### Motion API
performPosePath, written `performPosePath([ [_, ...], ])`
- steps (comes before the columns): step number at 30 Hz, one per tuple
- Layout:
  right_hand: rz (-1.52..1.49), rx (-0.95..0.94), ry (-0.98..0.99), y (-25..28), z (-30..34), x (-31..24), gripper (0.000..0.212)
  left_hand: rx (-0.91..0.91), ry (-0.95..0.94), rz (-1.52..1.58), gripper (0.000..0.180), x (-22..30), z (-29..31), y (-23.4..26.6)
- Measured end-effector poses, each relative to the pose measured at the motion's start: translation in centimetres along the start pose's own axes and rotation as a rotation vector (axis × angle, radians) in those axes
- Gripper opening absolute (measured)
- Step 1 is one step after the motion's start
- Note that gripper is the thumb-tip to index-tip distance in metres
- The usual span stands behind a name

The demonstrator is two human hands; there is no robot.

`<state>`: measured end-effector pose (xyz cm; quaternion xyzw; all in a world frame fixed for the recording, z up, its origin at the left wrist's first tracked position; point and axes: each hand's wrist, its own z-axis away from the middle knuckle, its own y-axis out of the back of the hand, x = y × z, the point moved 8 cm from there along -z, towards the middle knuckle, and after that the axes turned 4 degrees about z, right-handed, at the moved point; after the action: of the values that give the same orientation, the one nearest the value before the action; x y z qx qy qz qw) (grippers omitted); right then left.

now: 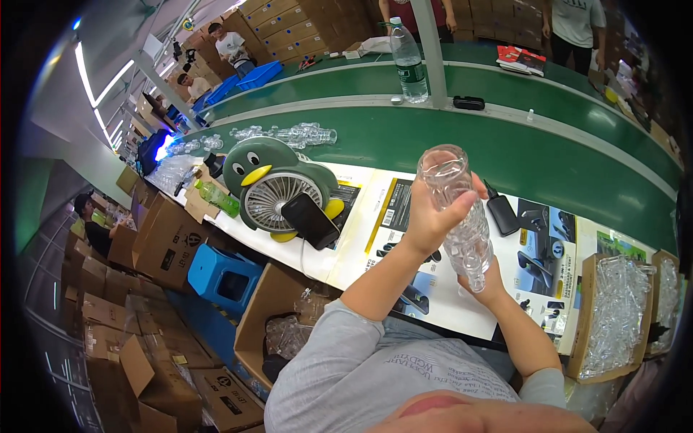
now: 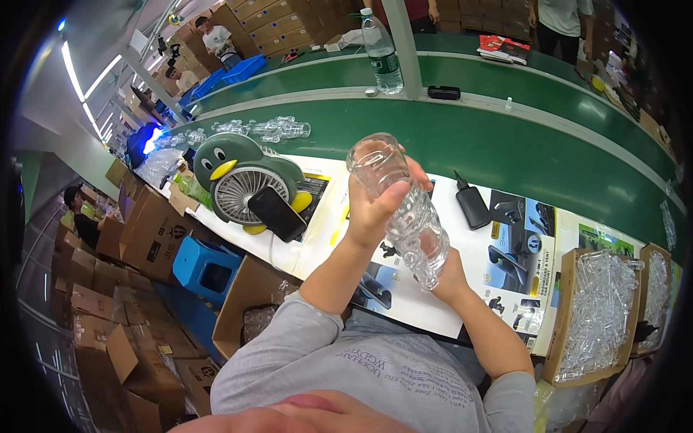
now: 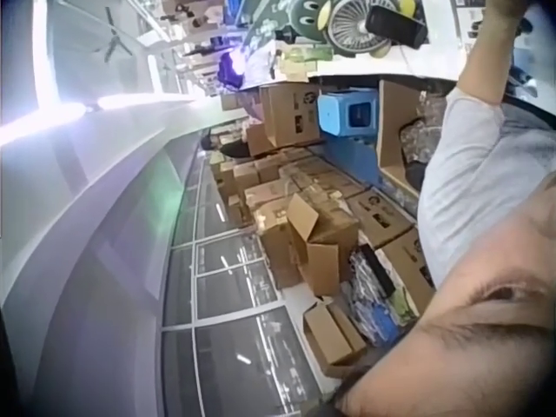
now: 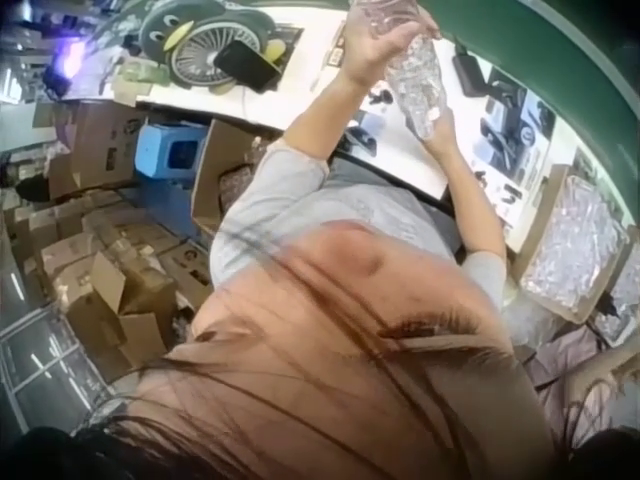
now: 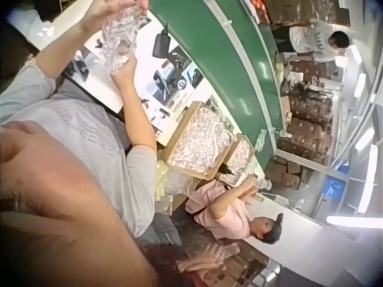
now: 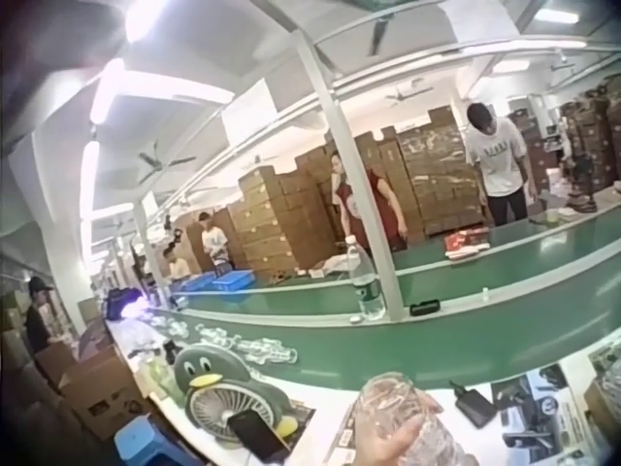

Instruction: Assembling and packaging plastic components on a production line.

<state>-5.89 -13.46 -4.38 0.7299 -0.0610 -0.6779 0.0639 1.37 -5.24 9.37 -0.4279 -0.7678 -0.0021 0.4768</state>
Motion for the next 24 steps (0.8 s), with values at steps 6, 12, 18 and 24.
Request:
performPosePath([
  [6,-0.126,0.007,-0.010,0.3,0.2,-1.0,0.051,-0.125,-0.019,0.091,0.052,0.3,-0.4,-1.0],
  [12,0.011,-0.070,0.063,0.4,0.2,-0.6,0.046,-0.196,-0.049,0.041,0.053,0.9,0.0,-2.4],
  [18,-0.026,0.132,0.119,1.7,0.5,-0.4,0.045,-0.058,-0.058,-0.013,0.055,0.8,-0.1,-2.4],
  [24,0.064,-0.078,0.093,0.8,0.1,-0.8,0.045,-0.186,-0.024,0.066,0.051,0.7,0.0,-2.1],
])
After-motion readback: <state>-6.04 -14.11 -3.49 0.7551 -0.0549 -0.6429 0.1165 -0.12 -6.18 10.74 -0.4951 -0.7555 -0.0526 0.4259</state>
